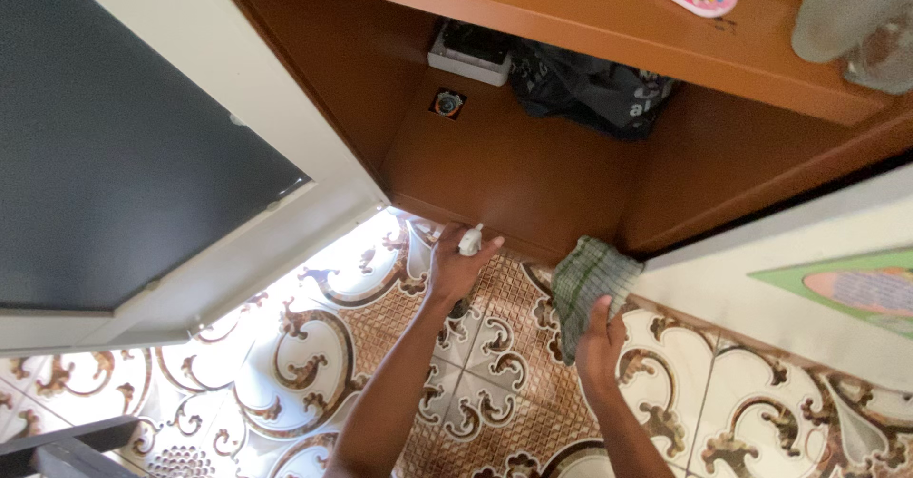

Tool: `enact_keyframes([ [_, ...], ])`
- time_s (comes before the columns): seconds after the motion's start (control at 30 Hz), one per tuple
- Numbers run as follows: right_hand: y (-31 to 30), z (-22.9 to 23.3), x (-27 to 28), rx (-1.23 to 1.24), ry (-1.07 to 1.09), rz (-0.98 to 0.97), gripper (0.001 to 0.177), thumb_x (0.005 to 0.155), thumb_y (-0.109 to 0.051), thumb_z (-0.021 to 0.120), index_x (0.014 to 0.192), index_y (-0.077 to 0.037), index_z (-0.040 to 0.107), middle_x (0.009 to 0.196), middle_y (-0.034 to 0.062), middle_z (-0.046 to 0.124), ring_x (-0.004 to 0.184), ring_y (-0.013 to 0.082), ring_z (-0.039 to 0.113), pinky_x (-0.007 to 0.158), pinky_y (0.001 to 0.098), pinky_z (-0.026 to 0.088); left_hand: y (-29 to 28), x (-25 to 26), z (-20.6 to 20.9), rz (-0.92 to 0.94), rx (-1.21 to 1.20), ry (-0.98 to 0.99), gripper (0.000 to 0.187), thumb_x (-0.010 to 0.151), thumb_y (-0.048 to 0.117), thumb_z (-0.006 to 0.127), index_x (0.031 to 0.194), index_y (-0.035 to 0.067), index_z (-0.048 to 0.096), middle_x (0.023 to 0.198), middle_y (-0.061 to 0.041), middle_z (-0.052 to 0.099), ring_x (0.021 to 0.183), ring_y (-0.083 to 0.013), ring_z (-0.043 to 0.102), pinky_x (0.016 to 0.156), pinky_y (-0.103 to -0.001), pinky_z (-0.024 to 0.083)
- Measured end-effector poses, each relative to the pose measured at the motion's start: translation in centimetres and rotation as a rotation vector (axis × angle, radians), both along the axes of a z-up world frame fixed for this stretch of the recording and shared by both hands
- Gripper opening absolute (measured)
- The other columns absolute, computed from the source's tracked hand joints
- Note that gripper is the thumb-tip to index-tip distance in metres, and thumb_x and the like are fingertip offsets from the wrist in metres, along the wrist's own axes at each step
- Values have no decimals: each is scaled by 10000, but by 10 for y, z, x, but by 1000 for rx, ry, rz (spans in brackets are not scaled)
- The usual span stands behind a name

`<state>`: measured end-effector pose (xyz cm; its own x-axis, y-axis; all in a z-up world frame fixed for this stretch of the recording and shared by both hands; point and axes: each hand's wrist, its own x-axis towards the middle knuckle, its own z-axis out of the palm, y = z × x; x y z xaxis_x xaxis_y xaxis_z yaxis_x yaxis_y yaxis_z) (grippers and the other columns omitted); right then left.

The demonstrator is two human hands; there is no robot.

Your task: The person cleans the inside of a wooden cabinet and the exterior of a white wardrobe door using a spray bottle and a cloth. They wipe the cabinet shelves and then spray and wipe the wardrobe door, which is covered in stickers.

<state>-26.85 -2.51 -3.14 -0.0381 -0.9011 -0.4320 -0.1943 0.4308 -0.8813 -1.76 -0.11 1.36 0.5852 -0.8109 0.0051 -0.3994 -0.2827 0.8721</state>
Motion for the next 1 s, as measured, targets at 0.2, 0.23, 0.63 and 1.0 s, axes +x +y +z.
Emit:
enact_keyframes([
  [0.2, -21, 30, 26, -765, -456, 113, 641, 1117, -402, 428, 1536, 70, 315, 1483, 181, 469, 1327, 251, 469, 1130, 386, 393, 4, 9, -3, 17, -259, 150, 486, 867, 398, 800, 1193, 69, 655, 1076, -54, 686, 998, -166, 669, 882, -363, 554],
  [0.23, -29, 39, 33, -909, -279, 101, 621, 1133, -389, 399, 1561, 53, 311, 1538, 199, 431, 1393, 275, 440, 1186, 402, 354, 6, 13, -4, 28, -228, 157, 471, 865, 385, 803, 1183, 70, 654, 1051, -47, 686, 965, -162, 678, 857, -351, 566],
  [0.63, -109, 26, 104, -595, 1186, 934, 811, 941, -714, 68, 1625, -278, 45, 1690, 54, -63, 1547, 330, -87, 1205, 553, -85, 12, 28, 1, 72, -211, 355, 398, 867, 235, 788, 1187, 50, 641, 948, -28, 723, 788, -97, 685, 675, -263, 562],
  [1.0, -184, 26, 179, -520, 963, 827, 652, 1038, -530, 61, 1635, -266, 60, 1723, 42, -88, 1569, 314, -122, 1221, 558, -128, 34, 55, 5, 75, -277, 396, 254, 886, 180, 774, 1027, -12, 687, 1039, 11, 659, 788, -129, 710, 643, -293, 617],
])
